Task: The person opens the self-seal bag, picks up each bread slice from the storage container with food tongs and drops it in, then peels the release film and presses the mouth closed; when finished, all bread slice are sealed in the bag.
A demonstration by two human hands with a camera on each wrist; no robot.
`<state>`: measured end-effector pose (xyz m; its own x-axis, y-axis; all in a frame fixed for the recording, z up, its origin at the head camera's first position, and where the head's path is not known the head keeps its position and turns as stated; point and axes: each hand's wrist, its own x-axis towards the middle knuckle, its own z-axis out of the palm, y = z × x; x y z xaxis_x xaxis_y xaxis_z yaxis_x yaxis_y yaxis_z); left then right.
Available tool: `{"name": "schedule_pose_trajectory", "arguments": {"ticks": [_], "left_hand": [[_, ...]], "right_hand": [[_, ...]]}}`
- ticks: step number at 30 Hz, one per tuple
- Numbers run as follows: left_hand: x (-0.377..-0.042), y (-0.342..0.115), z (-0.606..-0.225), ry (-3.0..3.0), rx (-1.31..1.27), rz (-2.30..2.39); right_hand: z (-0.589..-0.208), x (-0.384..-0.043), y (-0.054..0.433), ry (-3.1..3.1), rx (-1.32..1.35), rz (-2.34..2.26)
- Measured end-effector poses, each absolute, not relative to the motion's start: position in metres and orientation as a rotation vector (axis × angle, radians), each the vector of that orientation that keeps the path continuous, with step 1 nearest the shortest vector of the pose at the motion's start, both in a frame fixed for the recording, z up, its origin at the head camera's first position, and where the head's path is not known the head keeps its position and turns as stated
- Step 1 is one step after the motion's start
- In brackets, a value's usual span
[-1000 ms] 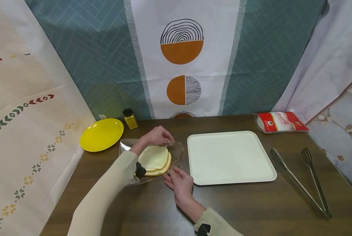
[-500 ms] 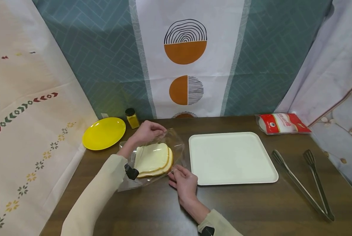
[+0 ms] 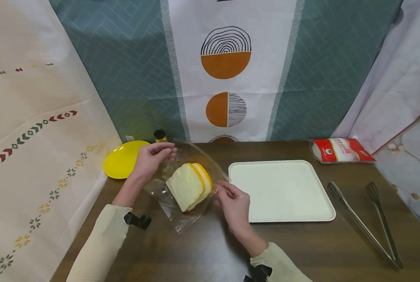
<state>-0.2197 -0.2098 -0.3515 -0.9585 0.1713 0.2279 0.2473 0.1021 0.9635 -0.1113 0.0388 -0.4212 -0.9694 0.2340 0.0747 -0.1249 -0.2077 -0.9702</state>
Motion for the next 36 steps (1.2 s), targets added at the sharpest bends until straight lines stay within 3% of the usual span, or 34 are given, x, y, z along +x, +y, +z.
{"name": "schedule_pose_trajectory", "arguments": {"ticks": [12, 22, 36], "left_hand": [[-0.168, -0.221, -0.338, -1.923, -0.409, -2.141], [-0.136, -0.214, -0.308, -1.689, -0.480, -2.200], [-0.099, -0.204, -0.302, -1.714, -0.415, -2.121]], "right_hand": [[-0.365, -0.120, 0.067, -1.995, 0.244, 1.833], [-0.313, -0.121, 0.093, -2.088, 0.437, 1.767], [-0.293, -0.115, 0.108, -2.086, 0.544, 1.918]]}}
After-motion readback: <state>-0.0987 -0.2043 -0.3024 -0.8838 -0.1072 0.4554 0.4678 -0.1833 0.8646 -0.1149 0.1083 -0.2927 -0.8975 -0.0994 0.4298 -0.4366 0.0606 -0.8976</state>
